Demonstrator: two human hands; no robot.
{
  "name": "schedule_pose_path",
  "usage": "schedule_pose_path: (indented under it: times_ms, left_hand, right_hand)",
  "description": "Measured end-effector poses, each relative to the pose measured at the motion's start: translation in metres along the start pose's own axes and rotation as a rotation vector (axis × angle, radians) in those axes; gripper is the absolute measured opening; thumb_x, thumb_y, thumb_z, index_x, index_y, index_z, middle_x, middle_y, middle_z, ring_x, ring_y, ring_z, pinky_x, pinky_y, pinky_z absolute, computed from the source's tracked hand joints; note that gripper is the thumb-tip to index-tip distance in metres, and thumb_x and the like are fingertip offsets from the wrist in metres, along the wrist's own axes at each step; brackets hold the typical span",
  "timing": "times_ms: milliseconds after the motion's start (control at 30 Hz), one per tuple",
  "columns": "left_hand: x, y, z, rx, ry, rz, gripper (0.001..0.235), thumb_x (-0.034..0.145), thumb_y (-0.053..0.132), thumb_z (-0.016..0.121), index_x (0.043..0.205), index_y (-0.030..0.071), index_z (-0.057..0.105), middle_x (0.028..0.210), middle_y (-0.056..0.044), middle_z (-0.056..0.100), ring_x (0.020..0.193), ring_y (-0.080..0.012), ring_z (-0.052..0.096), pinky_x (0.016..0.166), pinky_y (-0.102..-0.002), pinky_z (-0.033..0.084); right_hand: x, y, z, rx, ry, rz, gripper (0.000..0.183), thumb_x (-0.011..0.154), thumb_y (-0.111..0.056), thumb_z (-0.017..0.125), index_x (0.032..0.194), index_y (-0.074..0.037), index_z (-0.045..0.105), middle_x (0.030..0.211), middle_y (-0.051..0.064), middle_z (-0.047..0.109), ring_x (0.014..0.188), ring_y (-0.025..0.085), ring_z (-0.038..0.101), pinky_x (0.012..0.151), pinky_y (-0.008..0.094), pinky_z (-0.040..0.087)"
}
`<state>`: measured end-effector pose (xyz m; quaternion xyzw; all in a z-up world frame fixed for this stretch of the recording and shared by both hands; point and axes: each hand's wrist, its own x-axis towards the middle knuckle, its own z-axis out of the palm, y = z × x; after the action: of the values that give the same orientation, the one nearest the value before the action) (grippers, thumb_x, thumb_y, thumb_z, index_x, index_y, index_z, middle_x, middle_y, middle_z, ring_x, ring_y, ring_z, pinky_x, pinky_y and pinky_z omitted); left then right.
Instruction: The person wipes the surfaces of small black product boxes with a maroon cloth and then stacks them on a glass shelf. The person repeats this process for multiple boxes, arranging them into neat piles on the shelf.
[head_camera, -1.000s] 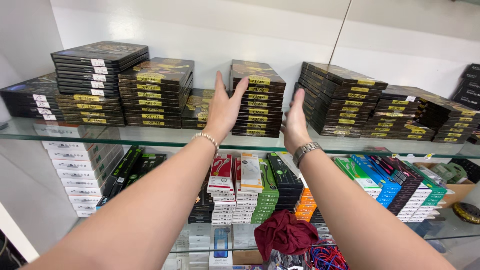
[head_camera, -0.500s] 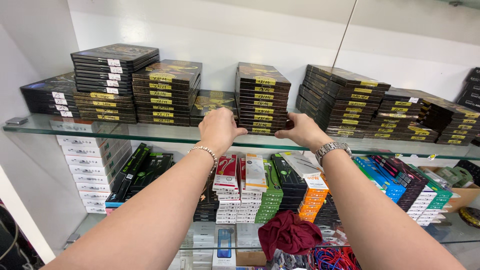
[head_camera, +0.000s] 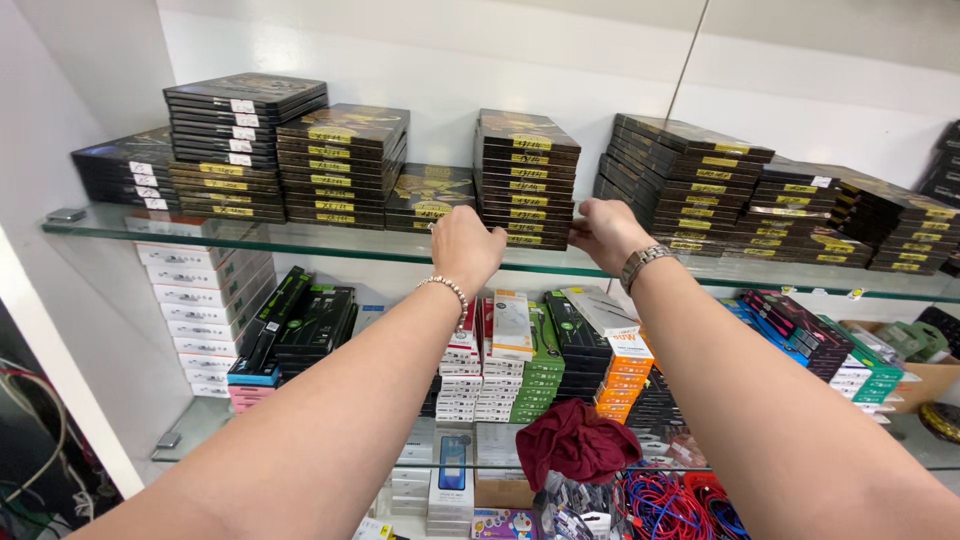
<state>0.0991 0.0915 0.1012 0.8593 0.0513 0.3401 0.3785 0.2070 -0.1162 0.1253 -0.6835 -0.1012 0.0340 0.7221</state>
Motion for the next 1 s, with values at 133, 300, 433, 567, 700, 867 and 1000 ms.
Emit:
schedule_pose_path:
  times_ms: [133, 300, 433, 567, 700, 867, 1000]
  left_hand:
    - [0.008, 0.005, 0.005, -0.064, -0.023, -0.109, 0.028, 0.076, 0.021, 0.082, 0.083, -0.005, 0.075, 0.09, -0.025, 0.074, 0.093, -0.0389, 0.072, 0.088, -0.043, 0.056]
    - [-0.005, 0.012, 0.013, -0.12, 0.028, -0.064, 0.024, 0.074, 0.016, 0.081, 0.078, -0.007, 0.072, 0.085, -0.027, 0.073, 0.089, -0.0399, 0.073, 0.085, -0.044, 0.058]
    - [-0.01, 0.019, 0.009, -0.148, -0.018, -0.081, 0.03, 0.076, 0.02, 0.08, 0.075, -0.009, 0.071, 0.082, -0.028, 0.073, 0.088, -0.0402, 0.074, 0.087, -0.043, 0.058]
    - [-0.016, 0.029, 0.011, -0.19, 0.016, -0.06, 0.035, 0.076, 0.024, 0.079, 0.075, -0.01, 0.072, 0.083, -0.028, 0.073, 0.088, -0.0404, 0.074, 0.087, -0.043, 0.058]
    - [-0.015, 0.036, 0.017, -0.203, 0.033, -0.146, 0.038, 0.078, 0.029, 0.078, 0.078, -0.009, 0.073, 0.088, -0.029, 0.072, 0.091, -0.0412, 0.072, 0.088, -0.045, 0.056]
    - [-0.015, 0.034, 0.013, -0.233, 0.035, -0.168, 0.04, 0.08, 0.031, 0.076, 0.081, -0.009, 0.074, 0.091, -0.029, 0.074, 0.095, -0.0406, 0.072, 0.091, -0.045, 0.055]
    - [-0.019, 0.033, 0.012, -0.296, 0.032, -0.227, 0.044, 0.079, 0.034, 0.074, 0.088, -0.008, 0.073, 0.096, -0.028, 0.074, 0.096, -0.0398, 0.072, 0.09, -0.045, 0.055]
  right_hand:
    - [0.008, 0.001, 0.013, 0.042, 0.115, 0.036, 0.026, 0.1, -0.012, 0.045, 0.115, 0.005, 0.058, 0.116, 0.015, 0.064, 0.108, 0.026, 0.064, 0.1, 0.041, 0.054]
    - [-0.007, 0.006, 0.015, 0.04, 0.171, 0.018, 0.027, 0.1, -0.013, 0.043, 0.115, 0.003, 0.059, 0.115, 0.012, 0.064, 0.106, 0.022, 0.064, 0.096, 0.038, 0.055]
    - [-0.01, 0.008, 0.014, 0.057, 0.182, -0.027, 0.027, 0.1, -0.013, 0.043, 0.113, 0.004, 0.059, 0.112, 0.011, 0.064, 0.102, 0.021, 0.063, 0.093, 0.038, 0.055]
    - [-0.005, 0.01, 0.006, 0.073, 0.151, -0.039, 0.026, 0.1, -0.014, 0.046, 0.113, 0.005, 0.058, 0.109, 0.012, 0.063, 0.1, 0.021, 0.063, 0.092, 0.036, 0.056]
    - [0.0, 0.012, 0.003, 0.084, 0.117, -0.043, 0.026, 0.099, -0.012, 0.045, 0.111, 0.007, 0.058, 0.108, 0.013, 0.064, 0.099, 0.023, 0.063, 0.091, 0.038, 0.056]
    - [-0.003, 0.004, 0.003, 0.129, 0.099, -0.008, 0.026, 0.1, -0.012, 0.044, 0.112, 0.006, 0.058, 0.106, 0.014, 0.063, 0.098, 0.024, 0.062, 0.093, 0.04, 0.054]
    - [-0.008, 0.002, 0.003, 0.196, 0.07, -0.007, 0.023, 0.097, -0.012, 0.045, 0.109, 0.003, 0.058, 0.106, 0.012, 0.063, 0.096, 0.022, 0.061, 0.093, 0.038, 0.053]
